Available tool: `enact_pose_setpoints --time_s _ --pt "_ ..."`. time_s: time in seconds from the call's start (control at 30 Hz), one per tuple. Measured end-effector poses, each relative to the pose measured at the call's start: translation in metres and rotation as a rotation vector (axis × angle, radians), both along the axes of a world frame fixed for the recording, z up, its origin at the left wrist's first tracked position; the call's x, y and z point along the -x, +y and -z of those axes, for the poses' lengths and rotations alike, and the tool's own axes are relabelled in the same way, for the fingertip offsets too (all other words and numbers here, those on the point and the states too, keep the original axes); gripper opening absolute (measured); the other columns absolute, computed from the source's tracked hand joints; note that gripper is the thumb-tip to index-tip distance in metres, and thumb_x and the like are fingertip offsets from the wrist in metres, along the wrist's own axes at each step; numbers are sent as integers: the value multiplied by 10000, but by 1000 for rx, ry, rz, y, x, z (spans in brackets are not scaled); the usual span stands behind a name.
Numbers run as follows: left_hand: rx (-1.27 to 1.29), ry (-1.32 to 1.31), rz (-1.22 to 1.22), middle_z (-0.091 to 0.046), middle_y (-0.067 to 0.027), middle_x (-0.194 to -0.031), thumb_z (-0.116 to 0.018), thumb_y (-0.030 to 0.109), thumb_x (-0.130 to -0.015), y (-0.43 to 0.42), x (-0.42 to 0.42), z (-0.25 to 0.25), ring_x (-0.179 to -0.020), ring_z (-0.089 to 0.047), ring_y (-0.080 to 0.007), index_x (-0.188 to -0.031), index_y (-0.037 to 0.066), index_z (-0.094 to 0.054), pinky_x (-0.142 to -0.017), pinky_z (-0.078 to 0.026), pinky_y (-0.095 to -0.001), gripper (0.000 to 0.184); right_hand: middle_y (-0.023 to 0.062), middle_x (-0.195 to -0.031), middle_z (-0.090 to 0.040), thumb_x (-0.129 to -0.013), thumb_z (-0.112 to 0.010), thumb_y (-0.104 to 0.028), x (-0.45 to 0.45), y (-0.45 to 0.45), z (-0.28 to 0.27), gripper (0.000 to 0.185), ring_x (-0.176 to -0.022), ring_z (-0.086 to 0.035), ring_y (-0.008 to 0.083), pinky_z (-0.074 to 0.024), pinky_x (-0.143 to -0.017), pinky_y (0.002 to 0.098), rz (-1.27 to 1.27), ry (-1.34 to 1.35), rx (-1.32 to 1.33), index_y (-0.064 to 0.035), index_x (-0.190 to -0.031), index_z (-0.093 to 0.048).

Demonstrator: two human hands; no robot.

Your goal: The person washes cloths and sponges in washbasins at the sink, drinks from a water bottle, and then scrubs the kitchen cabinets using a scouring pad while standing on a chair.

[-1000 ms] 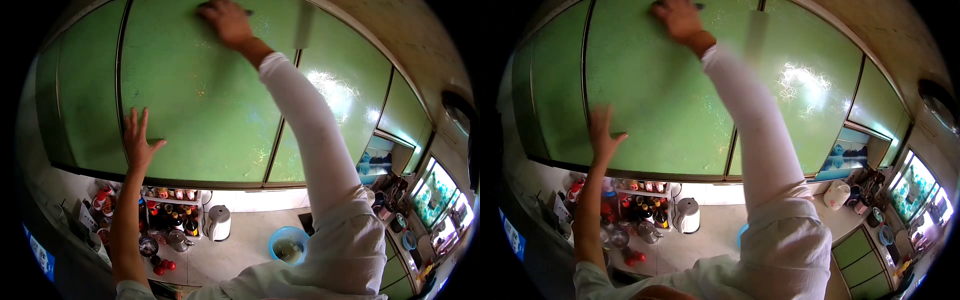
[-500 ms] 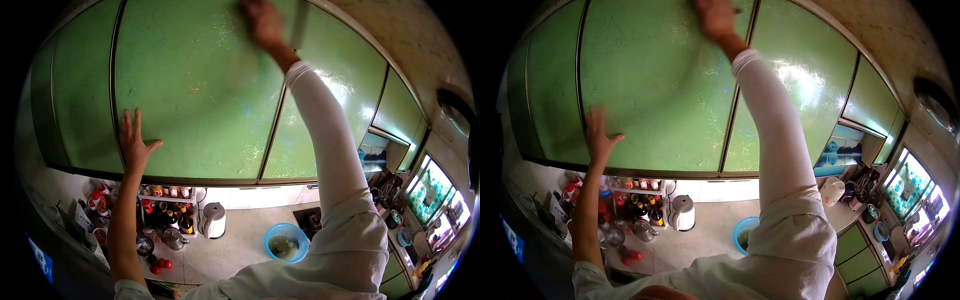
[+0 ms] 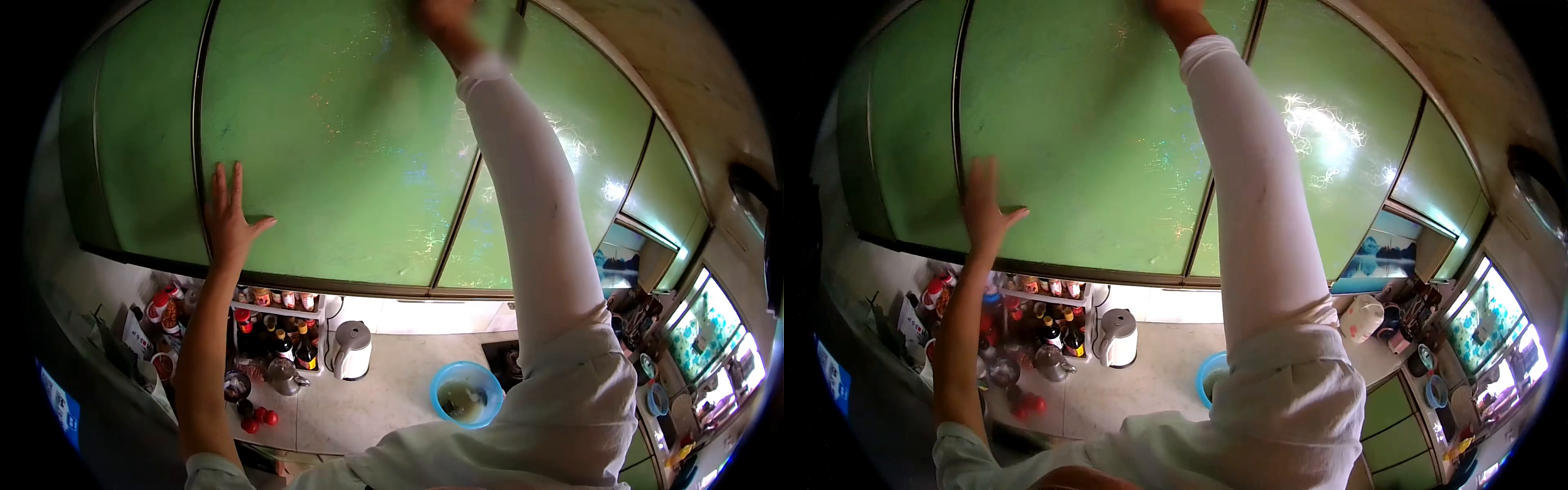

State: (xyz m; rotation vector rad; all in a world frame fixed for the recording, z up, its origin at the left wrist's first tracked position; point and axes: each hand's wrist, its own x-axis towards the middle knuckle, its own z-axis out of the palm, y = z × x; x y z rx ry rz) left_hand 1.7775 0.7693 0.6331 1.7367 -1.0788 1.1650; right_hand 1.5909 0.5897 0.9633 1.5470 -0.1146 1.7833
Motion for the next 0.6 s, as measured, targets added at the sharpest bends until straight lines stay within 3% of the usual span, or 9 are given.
enact_pose_setpoints --time_s 0.1,0.2,0.33,0.4,0.47,0.5,0.53,0.57,0.6 --pt "-21 54 -10 -160 -143 -1405 -788 347 -485 -1 7 -1 -1267 -237 -313 -1366 209 -163 -891 -327 -505 1089 138 -738 -578 -827 -438 -191 -51 16 52 192 -690 -561 268 -441 -584 418 -10 461 -80 -94 -905 -584" --pt "-19 51 -34 -155 -142 -1406 -786 340 -497 0 6 -1 -1271 -230 -307 -1366 210 -158 -895 -324 -502 1080 86 -1024 -536 -800 -419 -128 -75 24 147 277 -985 -498 256 -382 -868 400 -65 788 390 -163 -1043 -547" --pt "-59 55 -61 -149 -138 -1409 -786 346 -493 3 2 -1 -1275 -221 -303 -1365 209 -162 -889 -329 -499 1081 85 -1072 -509 -826 -412 -152 -49 -8 79 271 -1014 -474 233 -379 -863 393 -36 514 330 -170 -1066 -536" --pt "-60 45 -44 -149 -138 -1409 -788 351 -487 3 0 1 -1276 -221 -302 -1365 208 -165 -887 -330 -500 1086 159 -804 -571 -838 -413 -205 -16 -27 9 211 -758 -548 279 -415 -678 442 82 329 -296 -90 -903 -578" --pt "-67 49 -51 -161 -147 -1403 -794 344 -478 2 2 1 -1272 -227 -308 -1364 198 -170 -881 -333 -498 1094 145 -1064 -476 -827 -449 -172 17 -2 14 258 -936 -455 324 -361 -803 427 -43 137 105 -100 -1072 -484" --pt "-69 51 -43 -161 -147 -1403 -794 344 -478 2 4 1 -1272 -227 -308 -1364 198 -170 -881 -333 -498 1094 156 -748 -580 -841 -407 -242 13 -6 18 240 -690 -548 307 -416 -642 456 201 356 -233 -81 -861 -583" --pt "-53 53 -23 -164 -150 -1401 -797 334 -478 2 5 0 -1269 -229 -315 -1363 193 -171 -880 -332 -499 1093 146 -896 -580 -850 -393 -257 6 -17 48 255 -821 -544 293 -420 -726 429 -106 377 -221 -104 -944 -574" --pt "-41 53 -4 -167 -153 -1399 -799 324 -478 1 5 0 -1266 -231 -321 -1363 188 -173 -880 -330 -500 1092 128 -1034 -532 -853 -377 -230 -8 -47 87 278 -975 -492 290 -388 -849 402 -199 475 395 -132 -1060 -535" --pt "-40 48 2 -167 -153 -1399 -799 324 -478 0 2 0 -1266 -231 -321 -1363 188 -173 -880 -330 -500 1092 113 -1122 -474 -851 -353 -182 -2 -38 126 320 -1068 -429 293 -328 -939 396 -104 683 284 -148 -1139 -487"
